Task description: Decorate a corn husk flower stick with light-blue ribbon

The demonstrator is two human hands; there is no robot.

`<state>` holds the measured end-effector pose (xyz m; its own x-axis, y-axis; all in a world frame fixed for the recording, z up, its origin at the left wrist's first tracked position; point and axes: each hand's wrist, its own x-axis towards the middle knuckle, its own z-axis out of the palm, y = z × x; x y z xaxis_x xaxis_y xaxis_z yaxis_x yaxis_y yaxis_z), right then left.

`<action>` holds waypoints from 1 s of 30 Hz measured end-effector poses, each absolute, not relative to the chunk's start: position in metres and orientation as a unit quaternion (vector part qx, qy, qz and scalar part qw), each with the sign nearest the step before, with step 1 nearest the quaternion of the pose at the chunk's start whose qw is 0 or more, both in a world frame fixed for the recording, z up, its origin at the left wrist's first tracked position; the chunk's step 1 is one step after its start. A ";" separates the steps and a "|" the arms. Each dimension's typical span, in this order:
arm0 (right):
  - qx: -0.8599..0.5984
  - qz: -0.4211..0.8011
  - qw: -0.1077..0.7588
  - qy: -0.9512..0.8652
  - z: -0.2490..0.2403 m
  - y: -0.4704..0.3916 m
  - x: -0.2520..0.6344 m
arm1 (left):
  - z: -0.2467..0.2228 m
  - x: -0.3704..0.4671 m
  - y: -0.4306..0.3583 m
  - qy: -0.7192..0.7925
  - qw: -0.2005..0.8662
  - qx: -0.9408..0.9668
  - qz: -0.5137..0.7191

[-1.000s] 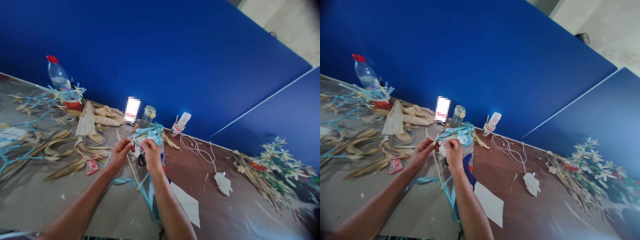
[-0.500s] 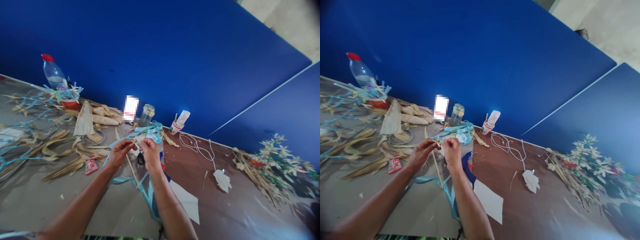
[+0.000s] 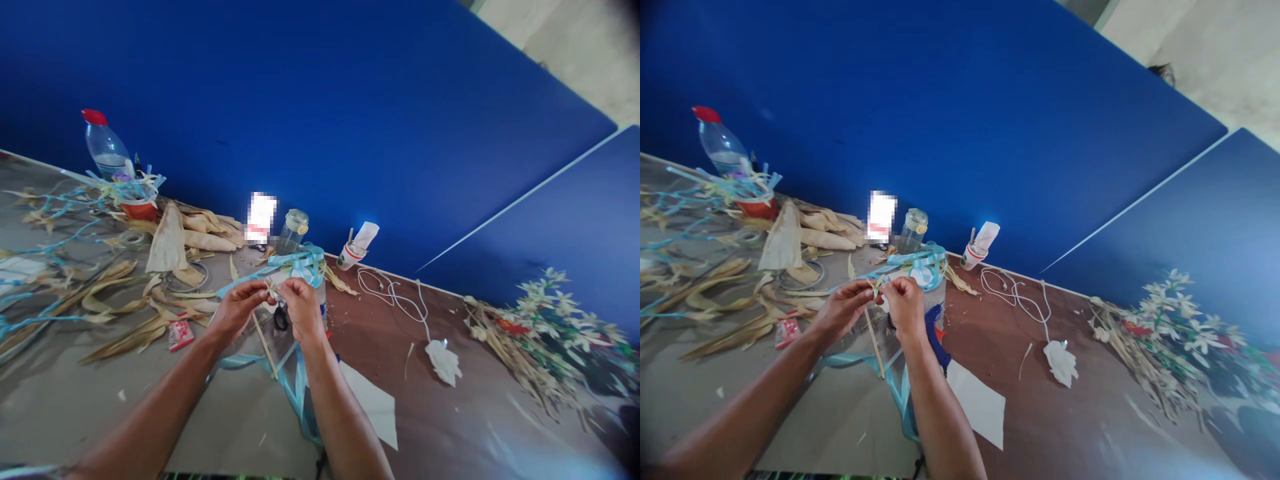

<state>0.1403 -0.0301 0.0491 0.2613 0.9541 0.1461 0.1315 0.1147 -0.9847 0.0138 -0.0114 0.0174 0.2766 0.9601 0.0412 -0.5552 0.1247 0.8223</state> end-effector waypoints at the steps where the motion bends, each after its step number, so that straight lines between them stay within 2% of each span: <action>1: -0.558 0.367 0.565 -0.485 0.050 -0.030 0.140 | 0.017 0.014 -0.011 0.264 0.702 0.381 0.541; 8: -0.559 0.395 0.562 -0.464 0.056 -0.032 0.140 | 0.009 0.013 -0.010 0.236 0.709 0.394 0.536; 18: -0.514 0.546 0.549 -0.368 0.064 -0.033 0.137 | 0.012 0.013 -0.012 0.233 0.711 0.397 0.532; 30: -0.494 0.580 0.570 -0.310 0.067 -0.034 0.138 | 0.005 0.012 -0.010 0.240 0.715 0.386 0.531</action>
